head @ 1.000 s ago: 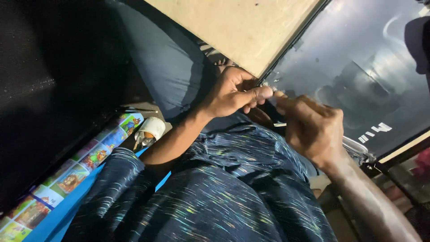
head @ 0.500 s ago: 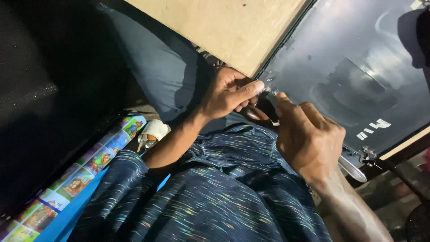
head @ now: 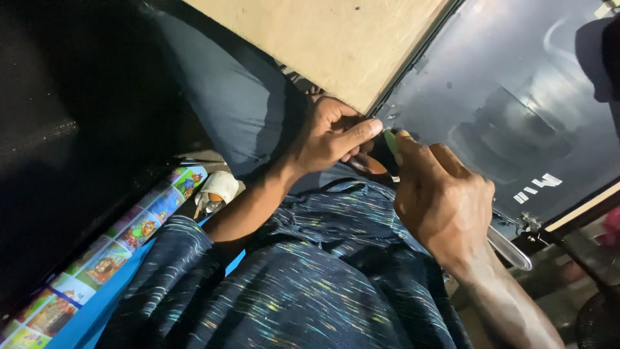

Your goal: The person uses a knife to scrape and pry at the edge of a black electronic device, then uses a red toothbrush to clean the area. They continue to scrape and clean the device's edge with the knife and toothbrush.

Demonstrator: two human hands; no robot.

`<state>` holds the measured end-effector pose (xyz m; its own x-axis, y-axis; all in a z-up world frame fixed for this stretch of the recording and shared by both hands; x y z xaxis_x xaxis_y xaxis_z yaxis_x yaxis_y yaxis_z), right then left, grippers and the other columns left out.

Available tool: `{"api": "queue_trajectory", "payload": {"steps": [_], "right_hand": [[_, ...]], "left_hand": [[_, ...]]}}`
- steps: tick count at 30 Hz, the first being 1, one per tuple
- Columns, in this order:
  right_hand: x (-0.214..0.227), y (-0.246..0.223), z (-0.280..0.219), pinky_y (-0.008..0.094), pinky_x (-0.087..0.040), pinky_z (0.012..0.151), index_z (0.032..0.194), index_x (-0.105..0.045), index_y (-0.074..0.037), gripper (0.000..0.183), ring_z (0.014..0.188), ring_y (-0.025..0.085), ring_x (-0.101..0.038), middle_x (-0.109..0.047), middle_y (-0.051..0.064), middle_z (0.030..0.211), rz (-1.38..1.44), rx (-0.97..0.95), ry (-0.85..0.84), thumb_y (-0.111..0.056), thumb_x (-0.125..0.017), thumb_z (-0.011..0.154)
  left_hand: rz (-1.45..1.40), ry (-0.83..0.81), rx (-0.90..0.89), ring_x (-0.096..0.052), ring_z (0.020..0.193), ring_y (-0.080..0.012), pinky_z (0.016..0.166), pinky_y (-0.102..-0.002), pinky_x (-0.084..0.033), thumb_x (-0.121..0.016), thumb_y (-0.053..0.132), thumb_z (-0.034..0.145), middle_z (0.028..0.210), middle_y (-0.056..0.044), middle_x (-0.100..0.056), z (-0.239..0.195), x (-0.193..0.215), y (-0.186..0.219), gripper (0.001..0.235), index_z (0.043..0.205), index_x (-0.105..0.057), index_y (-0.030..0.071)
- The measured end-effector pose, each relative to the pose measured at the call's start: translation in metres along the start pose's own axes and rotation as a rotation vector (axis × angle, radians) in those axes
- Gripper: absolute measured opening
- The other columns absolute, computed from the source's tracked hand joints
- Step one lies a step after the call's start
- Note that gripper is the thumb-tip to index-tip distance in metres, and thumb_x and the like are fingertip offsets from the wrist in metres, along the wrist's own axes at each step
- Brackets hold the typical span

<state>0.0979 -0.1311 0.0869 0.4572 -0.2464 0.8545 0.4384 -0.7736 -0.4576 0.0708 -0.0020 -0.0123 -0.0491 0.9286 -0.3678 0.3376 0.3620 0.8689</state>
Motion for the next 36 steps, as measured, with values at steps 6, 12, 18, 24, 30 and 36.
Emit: {"api": "queue_trajectory", "payload": {"steps": [6, 12, 18, 24, 30, 36], "right_hand": [[0.006, -0.004, 0.012, 0.038, -0.036, 0.035, 0.118, -0.070, -0.010, 0.029, 0.047, 0.024, -0.054, -0.064, 0.006, 0.075, -0.012, -0.043, -0.057, 0.000, -0.053, 0.097], [0.007, -0.003, 0.032, 0.050, -0.047, 0.038, 0.109, -0.071, -0.016, 0.039, 0.048, 0.032, -0.060, -0.071, 0.005, 0.080, -0.020, -0.145, -0.298, 0.003, -0.047, 0.084], [0.002, 0.005, 0.031, 0.044, -0.043, 0.032, 0.110, -0.075, -0.016, 0.031, 0.039, 0.031, -0.059, -0.073, 0.009, 0.077, -0.073, -0.030, -0.298, -0.004, -0.050, 0.095], [-0.010, 0.009, 0.016, 0.023, -0.036, 0.030, 0.133, -0.061, -0.022, 0.038, 0.045, 0.011, -0.049, -0.070, -0.006, 0.100, -0.455, 0.417, -0.140, -0.020, -0.059, 0.096], [-0.008, -0.002, 0.004, 0.018, -0.035, 0.040, 0.111, -0.066, -0.017, 0.010, 0.042, 0.004, -0.037, -0.058, -0.006, 0.076, -0.592, 0.676, 0.140, -0.020, -0.070, 0.102], [-0.004, 0.010, -0.015, 0.029, -0.034, 0.048, 0.126, -0.065, -0.007, 0.027, 0.048, 0.013, -0.040, -0.060, 0.003, 0.081, -0.330, 0.552, 0.125, -0.007, -0.060, 0.099]], "left_hand": [[-0.049, -0.010, -0.019, -0.048, 0.040, -0.0073, 0.035, -0.018, -0.038, -0.062, 0.024, 0.091, 0.056, -0.004, -0.060, 0.001, 0.001, -0.014, 0.032, 0.067, -0.063, 0.003], [-0.040, -0.008, 0.012, -0.050, 0.040, -0.0075, 0.036, -0.019, -0.037, -0.063, 0.031, 0.089, 0.053, -0.002, -0.057, 0.001, 0.002, -0.016, 0.036, 0.063, -0.059, 0.007], [-0.137, -0.064, 0.097, -0.048, 0.043, -0.0069, 0.038, -0.017, -0.036, -0.061, 0.032, 0.091, 0.057, -0.003, -0.058, -0.001, -0.001, -0.008, 0.036, 0.063, -0.059, 0.010], [-0.092, -0.036, 0.140, -0.046, 0.042, -0.0085, 0.039, -0.019, -0.036, -0.059, 0.037, 0.090, 0.054, -0.003, -0.055, 0.000, 0.000, -0.003, 0.041, 0.061, -0.057, 0.008], [-0.113, -0.023, 0.102, -0.048, 0.046, -0.0085, 0.039, -0.019, -0.037, -0.058, 0.030, 0.093, 0.062, -0.005, -0.063, 0.001, -0.003, -0.001, 0.035, 0.069, -0.062, 0.004], [-0.116, -0.034, 0.087, -0.047, 0.044, -0.0079, 0.039, -0.018, -0.037, -0.060, 0.032, 0.091, 0.061, -0.007, -0.062, -0.001, -0.002, -0.005, 0.034, 0.069, -0.062, 0.006]]}}
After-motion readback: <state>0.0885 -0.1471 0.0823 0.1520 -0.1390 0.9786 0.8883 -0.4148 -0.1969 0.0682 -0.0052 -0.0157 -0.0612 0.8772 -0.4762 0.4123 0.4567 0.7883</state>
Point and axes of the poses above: each hand's wrist, its own z-axis towards the middle knuckle, its own x-axis out of the back of the hand, y = z × x, the point moved 7 cm from there along z, towards the middle knuckle
